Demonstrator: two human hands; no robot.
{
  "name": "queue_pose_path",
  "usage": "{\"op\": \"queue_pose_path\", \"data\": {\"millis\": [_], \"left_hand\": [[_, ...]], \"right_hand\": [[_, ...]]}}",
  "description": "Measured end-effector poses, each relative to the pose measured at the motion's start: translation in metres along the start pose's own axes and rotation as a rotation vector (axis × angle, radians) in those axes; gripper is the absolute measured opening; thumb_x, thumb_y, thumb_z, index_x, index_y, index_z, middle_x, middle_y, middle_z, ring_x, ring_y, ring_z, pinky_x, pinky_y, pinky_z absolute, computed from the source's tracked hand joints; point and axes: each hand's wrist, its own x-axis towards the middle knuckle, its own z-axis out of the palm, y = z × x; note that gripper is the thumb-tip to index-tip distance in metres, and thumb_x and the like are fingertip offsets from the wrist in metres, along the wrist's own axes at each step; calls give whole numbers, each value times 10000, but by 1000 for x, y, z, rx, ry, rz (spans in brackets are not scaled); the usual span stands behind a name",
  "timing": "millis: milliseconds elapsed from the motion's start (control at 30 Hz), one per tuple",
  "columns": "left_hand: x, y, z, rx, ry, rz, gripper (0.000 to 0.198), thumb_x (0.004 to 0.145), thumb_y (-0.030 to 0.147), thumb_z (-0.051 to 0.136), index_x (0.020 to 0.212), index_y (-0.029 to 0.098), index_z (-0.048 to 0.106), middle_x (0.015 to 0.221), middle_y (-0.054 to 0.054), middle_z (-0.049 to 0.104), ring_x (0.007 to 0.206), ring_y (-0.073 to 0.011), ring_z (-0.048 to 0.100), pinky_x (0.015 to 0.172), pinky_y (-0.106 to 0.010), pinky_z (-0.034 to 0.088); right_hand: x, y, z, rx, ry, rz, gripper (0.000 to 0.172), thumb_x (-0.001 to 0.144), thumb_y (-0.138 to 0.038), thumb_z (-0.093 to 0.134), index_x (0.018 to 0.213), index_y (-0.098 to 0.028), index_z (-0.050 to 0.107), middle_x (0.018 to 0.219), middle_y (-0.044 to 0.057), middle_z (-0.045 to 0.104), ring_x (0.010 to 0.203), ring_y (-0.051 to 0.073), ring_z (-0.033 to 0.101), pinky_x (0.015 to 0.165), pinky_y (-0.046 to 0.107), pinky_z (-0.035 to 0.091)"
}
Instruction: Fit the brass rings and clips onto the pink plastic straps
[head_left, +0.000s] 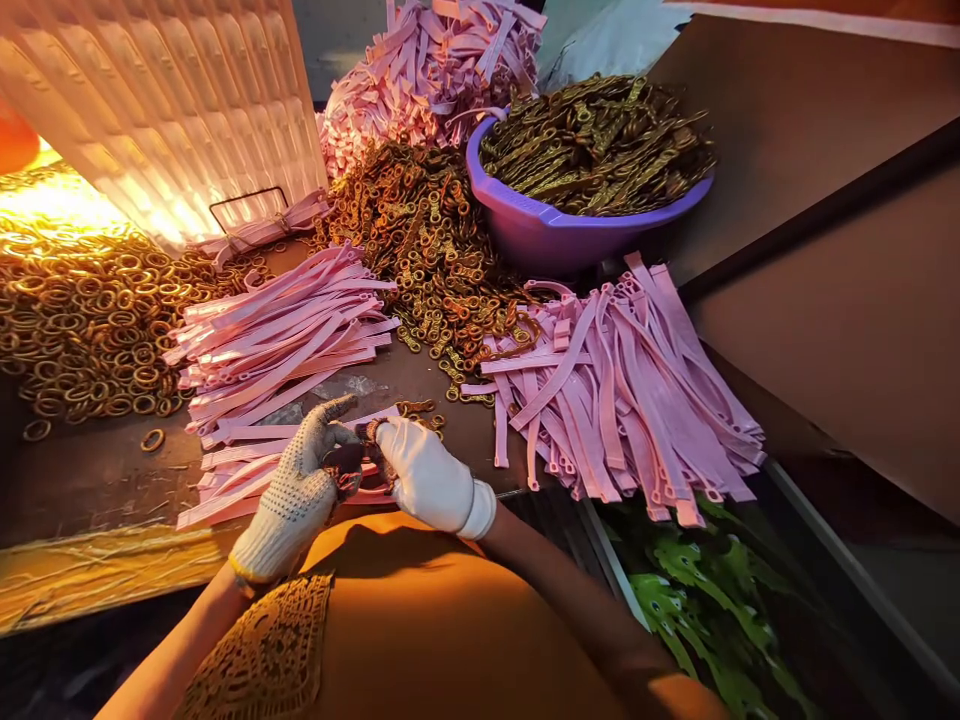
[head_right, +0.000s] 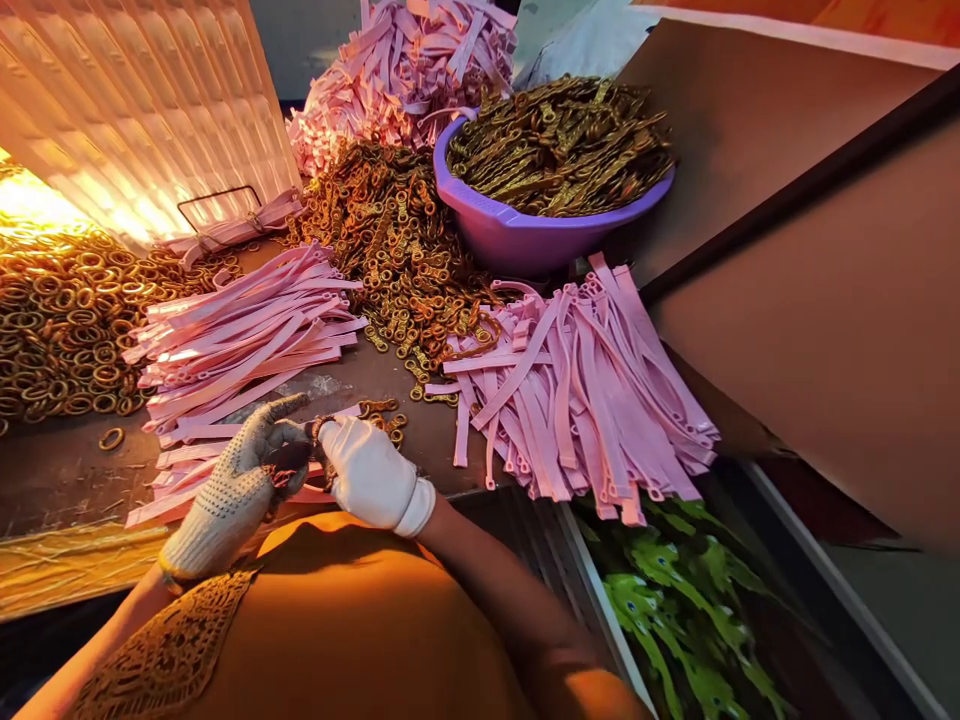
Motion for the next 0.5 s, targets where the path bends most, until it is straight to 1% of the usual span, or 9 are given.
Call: {"op": "queue_pose_path", "data": {"millis": [67,133,200,267,300,367,400,433,500], "left_hand": [[2,-2,3,-27,21,-25,623,752,107,588,1347,267,489,892,3,633,568,-81,513,455,-153,393],[3,-1,7,-63,52,-53,557,775,146,585,1317,253,514,914,-10,643,543,-79,508,435,-160,389],[6,2,10,-66,90,-47,494,793,187,575,1283,235,547,883,-11,648,490,-73,473,395,-167,362],[15,6,9,11,72,-18,469,776,184,561,1243,207,596,819,-11,652,456,-75,452,375,-174,339],[23,9,7,75,49,3,452,770,181,552,1216,192,626,799,-18,660,465,-84,473,386,-182,354],[46,14,-3,282,69,111,391,787,203,548,1151,169,689,824,-52,698,560,-128,572,465,-219,440],[61,17,-10,419,132,205,357,813,231,554,1126,164,713,880,-75,721,665,-166,633,551,-258,501],[77,20,-17,572,229,326,331,843,266,560,1106,160,731,945,-96,735,784,-205,670,659,-307,543],[109,24,-31,869,395,538,326,887,301,563,1118,150,736,1070,-133,734,1015,-276,668,900,-413,532]], "right_hand": [[5,-9,-3,-236,-105,45,261,849,-193,492,1070,-121,611,975,156,671,941,276,637,850,402,512],[9,-16,-3,-330,-147,95,239,869,-279,522,1033,-123,598,875,139,668,842,272,642,759,374,493],[11,-19,-1,-289,-153,152,248,883,-313,527,1032,-123,581,833,123,670,782,253,643,700,334,461],[10,-16,2,-193,-140,235,224,882,-281,528,1038,-126,571,827,111,681,749,238,648,656,305,430],[10,-13,3,-146,-116,285,203,892,-259,515,1039,-131,572,825,107,685,747,236,654,645,298,420],[8,-4,4,-83,-22,372,218,929,-232,468,1084,-128,580,837,113,693,768,244,667,657,297,426],[7,0,4,-60,33,395,253,942,-225,447,1131,-118,578,854,121,697,791,248,673,678,298,439],[6,5,4,-44,80,406,296,946,-216,438,1185,-102,570,874,131,700,819,252,676,706,301,455],[3,12,5,-41,134,389,402,915,-198,464,1289,-65,532,927,152,706,868,263,678,760,313,486]]}}
